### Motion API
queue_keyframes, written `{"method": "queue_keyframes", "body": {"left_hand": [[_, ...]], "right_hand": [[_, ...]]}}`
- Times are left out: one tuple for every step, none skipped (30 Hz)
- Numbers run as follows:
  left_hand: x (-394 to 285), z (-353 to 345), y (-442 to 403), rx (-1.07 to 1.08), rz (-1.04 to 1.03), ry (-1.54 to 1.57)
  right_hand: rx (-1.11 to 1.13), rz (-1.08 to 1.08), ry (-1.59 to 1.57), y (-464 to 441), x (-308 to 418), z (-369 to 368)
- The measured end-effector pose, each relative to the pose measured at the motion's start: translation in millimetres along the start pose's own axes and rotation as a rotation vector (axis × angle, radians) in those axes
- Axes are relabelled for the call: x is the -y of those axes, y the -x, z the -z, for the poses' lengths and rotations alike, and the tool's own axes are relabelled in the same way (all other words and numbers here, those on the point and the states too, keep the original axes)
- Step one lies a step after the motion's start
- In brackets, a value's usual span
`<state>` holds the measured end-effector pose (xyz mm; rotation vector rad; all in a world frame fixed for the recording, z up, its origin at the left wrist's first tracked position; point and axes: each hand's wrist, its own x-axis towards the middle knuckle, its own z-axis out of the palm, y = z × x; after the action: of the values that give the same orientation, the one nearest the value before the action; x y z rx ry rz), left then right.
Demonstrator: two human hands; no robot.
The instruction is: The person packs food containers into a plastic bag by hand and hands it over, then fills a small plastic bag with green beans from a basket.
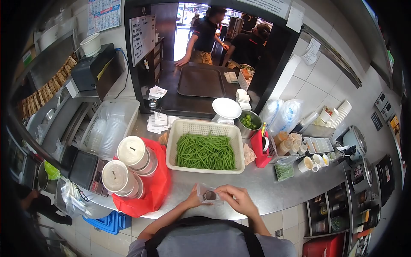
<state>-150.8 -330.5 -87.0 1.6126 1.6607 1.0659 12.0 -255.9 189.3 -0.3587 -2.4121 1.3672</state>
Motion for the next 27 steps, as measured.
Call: {"method": "queue_keyframes", "body": {"left_hand": [[-1, 0, 2, 0.003, 0.005, -0.013], [-2, 0, 4, 0.006, 0.01, -0.026], [-12, 8, 4, -0.005, -0.013, -0.103], [-17, 12, 4, -0.016, -0.039, -0.18], [-7, 7, 5, -0.015, -0.051, -0.176], [-1, 6, 3, -0.018, -0.066, -0.172], [4, 4, 0, -0.024, -0.081, -0.169], [9, 2, -3, 0.033, -0.03, -0.152], [-11, 12, -5, 0.092, 0.024, -0.134], [-23, 16, -4, 0.155, 0.08, -0.114], [-17, 11, -2, 0.105, 0.05, -0.035], [-5, 4, -1, 0.054, 0.02, 0.042], [-1, 3, 2, 0.046, 0.002, 0.084], [3, 3, 5, 0.039, -0.016, 0.125], [2, 6, 5, 0.07, -0.026, 0.135], [-4, 9, 4, 0.095, -0.036, 0.164], [-10, 12, 2, 0.121, -0.044, 0.194], [-27, 22, -3, 0.14, -0.053, 0.24], [-40, 28, -7, 0.134, -0.088, 0.298], [-53, 33, -10, 0.131, -0.124, 0.356], [-65, 34, -14, 0.104, -0.183, 0.426], [-70, 36, -16, 0.075, -0.239, 0.496], [-65, 29, -14, 0.009, -0.184, 0.446], [-55, 17, -7, -0.056, -0.126, 0.396], [-53, 11, -1, -0.117, -0.065, 0.346], [-50, 7, 0, -0.134, -0.018, 0.287], [-52, 4, 0, -0.148, 0.028, 0.228]], "right_hand": [[0.123, -0.001, 0.118, 1, 5, 4], [0.245, -0.002, 0.238, 2, 8, 7], [0.334, 0.0, 0.356, 6, -6, 2], [0.425, 0.014, 0.472, 9, -19, -4], [0.421, 0.02, 0.466, 10, -29, -10], [0.417, 0.03, 0.463, 7, -33, -16], [0.414, 0.041, 0.462, 5, -34, -19], [0.254, 0.149, 0.323, 2, -33, -18], [0.078, 0.132, 0.14, 1, -29, -15], [-0.098, 0.111, -0.045, 1, -26, -11], [-0.274, 0.089, -0.229, 1, -24, -7], [-0.265, -0.038, -0.125, 1, -23, 3], [-0.254, -0.166, -0.023, 2, -24, 18], [-0.24, -0.291, 0.081, 4, -25, 29], [-0.071, -0.263, 0.205, 8, -38, 34], [0.098, -0.234, 0.328, 12, -65, 35], [0.268, -0.204, 0.449, 17, -93, 31], [0.399, -0.203, 0.515, 22, -122, 17], [0.355, -0.094, 0.335, 22, -128, 1], [0.311, 0.018, 0.157, 17, -129, -17], [0.26, 0.048, -0.033, 11, -129, -34], [0.211, 0.076, -0.227, 7, -129, -49], [0.132, 0.075, -0.227, 7, -144, -64], [0.053, 0.074, -0.23, 6, -166, -80], [-0.028, 0.069, -0.237, 3, -172, -93], [-0.147, -0.068, -0.265, 3, -177, -104], [-0.107, -0.088, -0.312, 1, -179, -108]]}}
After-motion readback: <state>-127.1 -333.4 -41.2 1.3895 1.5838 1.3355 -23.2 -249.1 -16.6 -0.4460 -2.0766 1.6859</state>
